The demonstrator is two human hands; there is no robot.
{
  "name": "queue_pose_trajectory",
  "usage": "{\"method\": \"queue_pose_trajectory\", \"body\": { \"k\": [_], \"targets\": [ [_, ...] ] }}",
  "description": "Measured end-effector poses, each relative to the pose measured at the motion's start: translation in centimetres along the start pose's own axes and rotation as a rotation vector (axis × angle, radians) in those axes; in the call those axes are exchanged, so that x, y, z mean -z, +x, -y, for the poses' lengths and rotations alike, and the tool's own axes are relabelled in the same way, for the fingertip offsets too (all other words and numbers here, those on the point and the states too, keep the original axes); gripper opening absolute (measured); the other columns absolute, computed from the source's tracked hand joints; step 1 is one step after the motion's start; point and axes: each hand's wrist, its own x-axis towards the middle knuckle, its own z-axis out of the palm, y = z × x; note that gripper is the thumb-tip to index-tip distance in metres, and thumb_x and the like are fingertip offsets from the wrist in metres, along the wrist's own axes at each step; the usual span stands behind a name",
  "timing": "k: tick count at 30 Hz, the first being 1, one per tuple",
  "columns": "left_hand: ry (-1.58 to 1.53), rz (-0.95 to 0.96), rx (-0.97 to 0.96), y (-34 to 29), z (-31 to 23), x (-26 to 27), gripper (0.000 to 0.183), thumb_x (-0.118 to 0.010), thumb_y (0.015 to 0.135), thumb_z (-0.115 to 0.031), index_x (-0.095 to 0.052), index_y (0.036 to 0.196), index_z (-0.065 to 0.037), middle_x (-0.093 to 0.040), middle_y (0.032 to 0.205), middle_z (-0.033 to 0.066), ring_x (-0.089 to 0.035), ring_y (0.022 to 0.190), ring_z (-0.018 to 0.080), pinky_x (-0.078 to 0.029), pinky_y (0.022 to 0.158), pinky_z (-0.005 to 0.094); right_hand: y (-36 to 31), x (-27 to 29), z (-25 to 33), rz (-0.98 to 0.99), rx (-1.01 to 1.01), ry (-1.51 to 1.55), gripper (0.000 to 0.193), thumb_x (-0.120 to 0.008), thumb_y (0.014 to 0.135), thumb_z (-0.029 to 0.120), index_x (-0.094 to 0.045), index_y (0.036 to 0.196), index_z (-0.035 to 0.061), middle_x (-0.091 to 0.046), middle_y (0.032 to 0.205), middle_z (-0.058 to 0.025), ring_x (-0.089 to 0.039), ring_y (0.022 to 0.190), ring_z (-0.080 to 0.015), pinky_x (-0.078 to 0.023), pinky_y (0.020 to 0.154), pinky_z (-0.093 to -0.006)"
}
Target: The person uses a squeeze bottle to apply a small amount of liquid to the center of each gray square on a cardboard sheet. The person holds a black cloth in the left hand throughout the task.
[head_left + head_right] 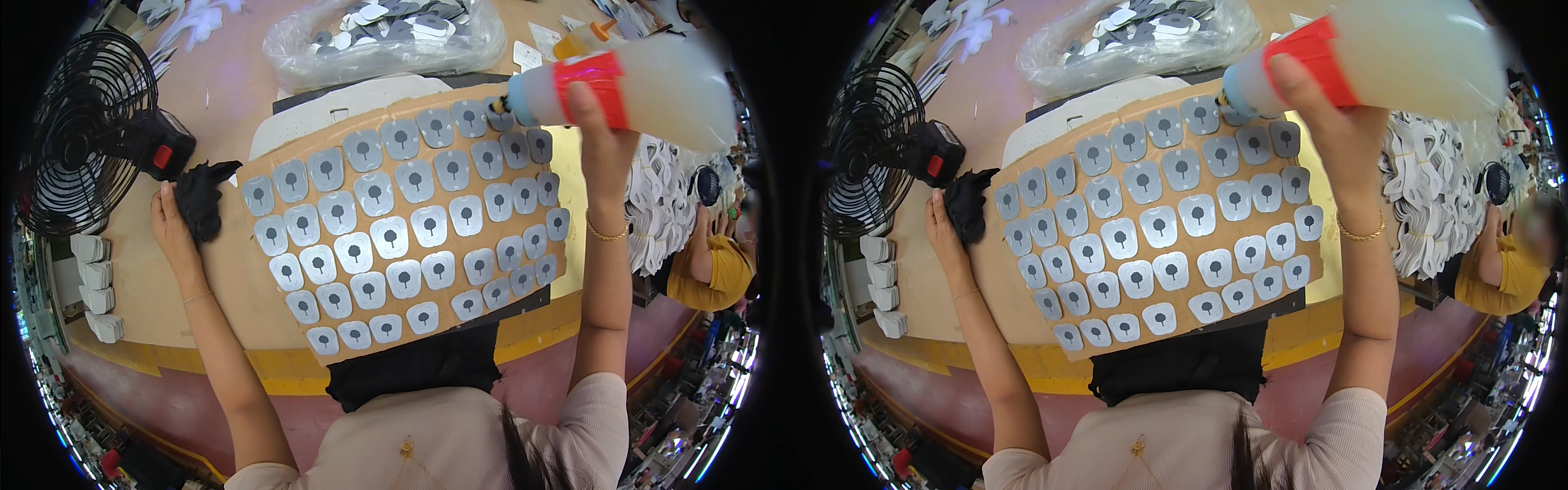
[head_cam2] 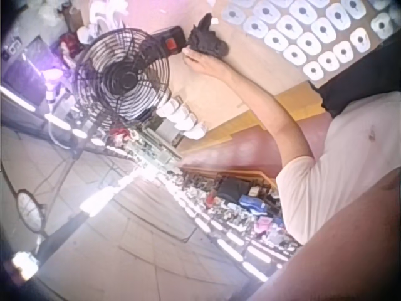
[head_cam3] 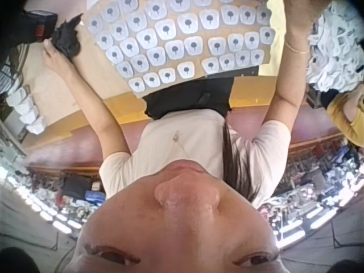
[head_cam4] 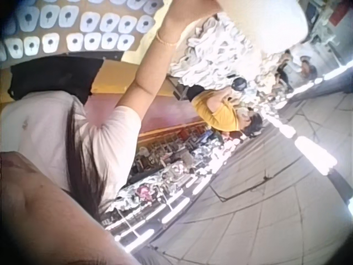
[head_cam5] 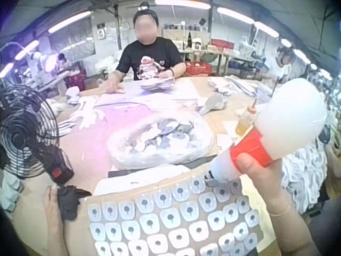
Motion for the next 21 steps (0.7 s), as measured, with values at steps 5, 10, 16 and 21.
{"method": "queue_pose_trajectory", "body": {
  "k": [5, 10, 16, 21],
  "targets": [
    [0.043, 0.038, -0.006, 0.3, 0.7, -0.1, 0.037, -0.044, 0.089, -0.033, -0.054, 0.094, 0.001, -0.055, 0.089, 0.0058, -0.05, 0.082, 0.0111, -0.04, 0.075, 0.0224, 1.5, 2.4, 1.8, -0.333, 0.0, 0.733, 0.036, -0.061, 0.077, 0.03, -0.054, 0.098, 0.001, -0.059, 0.091, -0.0083, -0.059, 0.084, -0.0172, -0.049, 0.075, -0.0286],
    [0.041, 0.037, -0.009, 0.3, 1.0, 0.1, 0.036, -0.044, 0.089, -0.033, -0.054, 0.093, 0.001, -0.055, 0.088, 0.0052, -0.05, 0.08, 0.0111, -0.04, 0.074, 0.0221, 1.2, 3.9, 2.3, -0.342, 0.014, 0.808, 0.034, -0.056, 0.081, 0.029, -0.052, 0.1, 0.0016, -0.059, 0.095, -0.0088, -0.059, 0.088, -0.0184, -0.05, 0.077, -0.0301],
    [0.025, 0.02, -0.015, 0.4, 0.8, 0.3, 0.035, -0.045, 0.089, -0.032, -0.054, 0.091, 0.002, -0.054, 0.086, 0.0051, -0.05, 0.079, 0.0108, -0.04, 0.073, 0.022, -1.7, 2.6, -0.5, -0.098, -0.051, 0.114, 0.032, -0.068, 0.074, 0.018, -0.054, 0.096, 0.0003, -0.059, 0.088, -0.0065, -0.057, 0.077, -0.0123, -0.047, 0.069, -0.0242],
    [0.005, 0.01, -0.011, 0.2, 0.4, 0.0, 0.034, -0.045, 0.089, -0.031, -0.054, 0.089, 0.002, -0.054, 0.085, 0.0055, -0.049, 0.078, 0.0108, -0.04, 0.073, 0.0224, -1.5, 1.0, -0.3, -0.021, -0.026, -0.104, 0.038, -0.072, 0.068, 0.026, -0.057, 0.09, -0.0012, -0.06, 0.082, -0.0085, -0.06, 0.073, -0.0154, -0.049, 0.064, -0.0255]
  ]
}}
